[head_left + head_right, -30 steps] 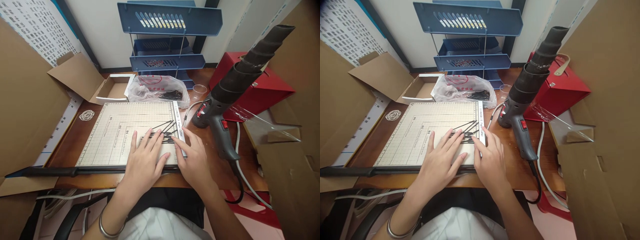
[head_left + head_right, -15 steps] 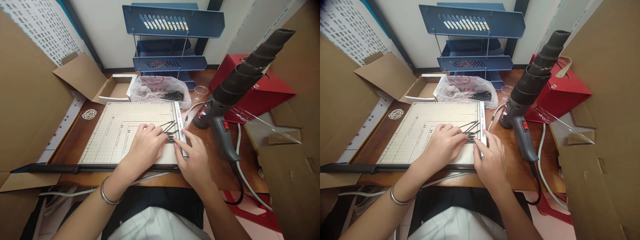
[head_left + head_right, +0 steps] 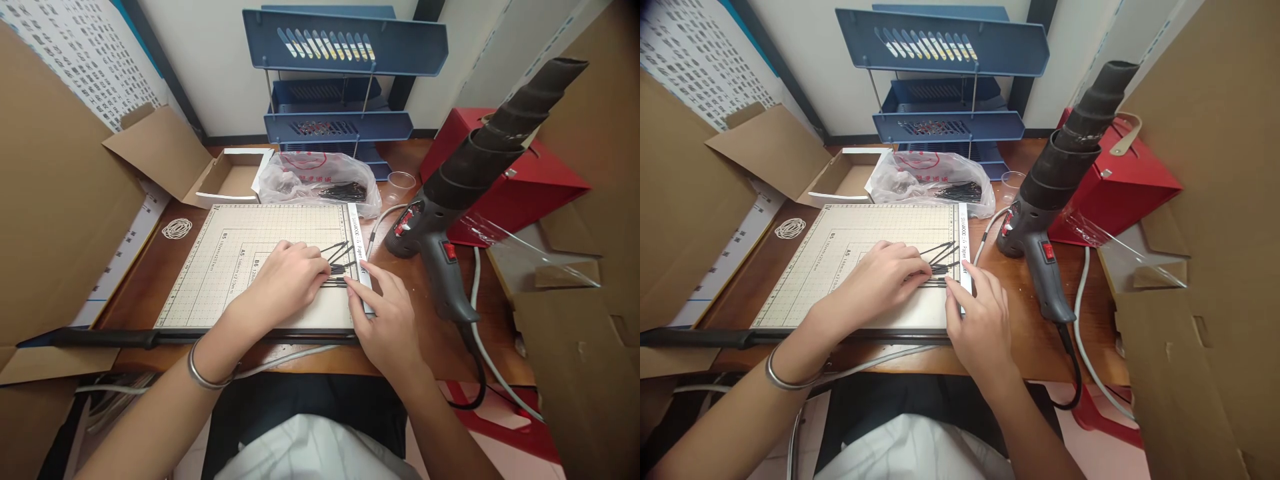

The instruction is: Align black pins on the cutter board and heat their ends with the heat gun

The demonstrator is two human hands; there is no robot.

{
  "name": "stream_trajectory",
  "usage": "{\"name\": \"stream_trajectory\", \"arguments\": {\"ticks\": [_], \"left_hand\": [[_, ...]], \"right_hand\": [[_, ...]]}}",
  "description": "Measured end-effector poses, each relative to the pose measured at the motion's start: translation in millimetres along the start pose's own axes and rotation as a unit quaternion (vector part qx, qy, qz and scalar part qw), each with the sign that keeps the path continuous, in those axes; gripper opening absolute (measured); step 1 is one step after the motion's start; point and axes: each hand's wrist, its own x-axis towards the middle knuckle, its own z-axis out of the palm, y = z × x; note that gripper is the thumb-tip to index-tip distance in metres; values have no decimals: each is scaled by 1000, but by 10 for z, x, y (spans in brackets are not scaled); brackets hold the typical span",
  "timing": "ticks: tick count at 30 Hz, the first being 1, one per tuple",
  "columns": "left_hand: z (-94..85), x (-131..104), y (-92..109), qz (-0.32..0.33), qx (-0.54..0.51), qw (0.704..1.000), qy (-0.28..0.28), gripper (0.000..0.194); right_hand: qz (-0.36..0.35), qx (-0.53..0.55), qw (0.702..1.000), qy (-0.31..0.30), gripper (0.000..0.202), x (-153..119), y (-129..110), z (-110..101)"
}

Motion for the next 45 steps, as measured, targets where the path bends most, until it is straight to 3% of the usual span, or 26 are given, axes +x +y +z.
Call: {"name": "stream_trajectory", "arguments": {"ticks": [8, 14, 45], "left_hand": [[-90, 112, -16, 23, 27, 998, -57, 21], [-70, 91, 4, 41, 49, 997, -33, 18], [3, 121, 52, 19, 12, 1000, -22, 21]], "right_hand": [[-1, -9, 1000, 4, 25, -11, -19, 3], [27, -22, 999, 4, 26, -8, -26, 9], [-2, -22, 999, 28, 24, -14, -6, 25]]}}
